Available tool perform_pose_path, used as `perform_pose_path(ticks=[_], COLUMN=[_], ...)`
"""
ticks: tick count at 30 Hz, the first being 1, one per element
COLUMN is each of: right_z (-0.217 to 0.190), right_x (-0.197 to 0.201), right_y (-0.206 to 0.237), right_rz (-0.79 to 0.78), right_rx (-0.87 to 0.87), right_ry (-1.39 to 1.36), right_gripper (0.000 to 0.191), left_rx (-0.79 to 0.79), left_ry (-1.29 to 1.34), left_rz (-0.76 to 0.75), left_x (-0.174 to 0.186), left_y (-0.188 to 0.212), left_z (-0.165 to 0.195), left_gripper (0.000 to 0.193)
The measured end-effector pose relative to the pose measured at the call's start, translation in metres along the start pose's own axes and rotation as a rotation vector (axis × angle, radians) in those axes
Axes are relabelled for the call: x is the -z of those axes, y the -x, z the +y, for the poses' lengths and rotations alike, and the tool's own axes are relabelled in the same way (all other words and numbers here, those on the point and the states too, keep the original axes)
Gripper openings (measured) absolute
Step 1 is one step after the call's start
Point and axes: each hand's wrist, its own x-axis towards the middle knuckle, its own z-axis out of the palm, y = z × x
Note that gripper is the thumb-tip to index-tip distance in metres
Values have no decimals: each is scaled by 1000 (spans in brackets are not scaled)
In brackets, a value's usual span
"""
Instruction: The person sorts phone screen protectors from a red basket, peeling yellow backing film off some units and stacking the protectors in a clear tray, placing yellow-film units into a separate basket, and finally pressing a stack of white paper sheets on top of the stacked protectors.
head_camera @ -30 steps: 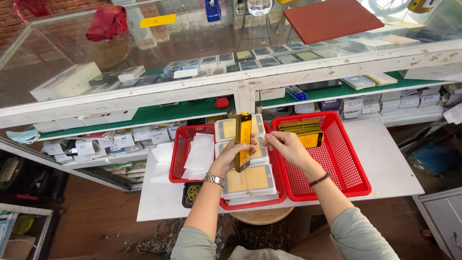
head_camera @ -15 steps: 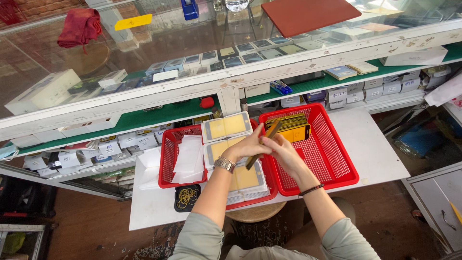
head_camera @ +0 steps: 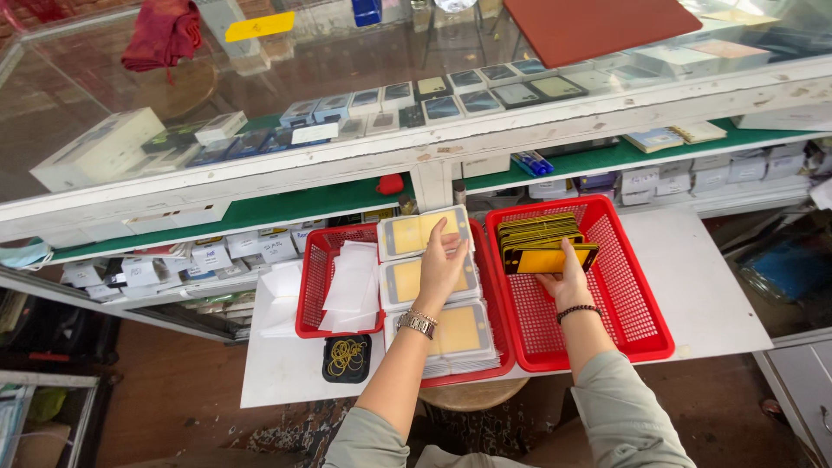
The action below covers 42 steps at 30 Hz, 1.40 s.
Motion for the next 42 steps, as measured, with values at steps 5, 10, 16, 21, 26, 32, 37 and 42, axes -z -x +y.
perform_pose_path(ticks=[5,10,16,21,26,32,37,42], right_z=[6,-1,11,44,72,78,60,59], right_x=[-13,-22,-25,-52,-66,-68,-71,-74], right_y=[-6,-12,-4,28,48,59,79,109], right_rz=[71,94,-53,-201,-348,-330,-564,-719], right_rx=[-2,-39,81,659,791,846,195,40], right_ry=[124,68,96,944,1614,1662,1105,639], right_gripper=[60,54,54,47,48,56,53,51], left_rx=[16,29,11,178,332,280,314,263], left_ry=[46,138,44,-154,-263,-247,-27,867], left_rz=[38,95,408,430,232,210,224,270], left_x=[25,42,85,108,105,106,120,106], left_y=[-1,-4,6,19,26,32,37,35], left_z=[-3,-4,-22,-46,-51,-30,1,15], left_gripper=[56,46,31,34,39,44,49,68])
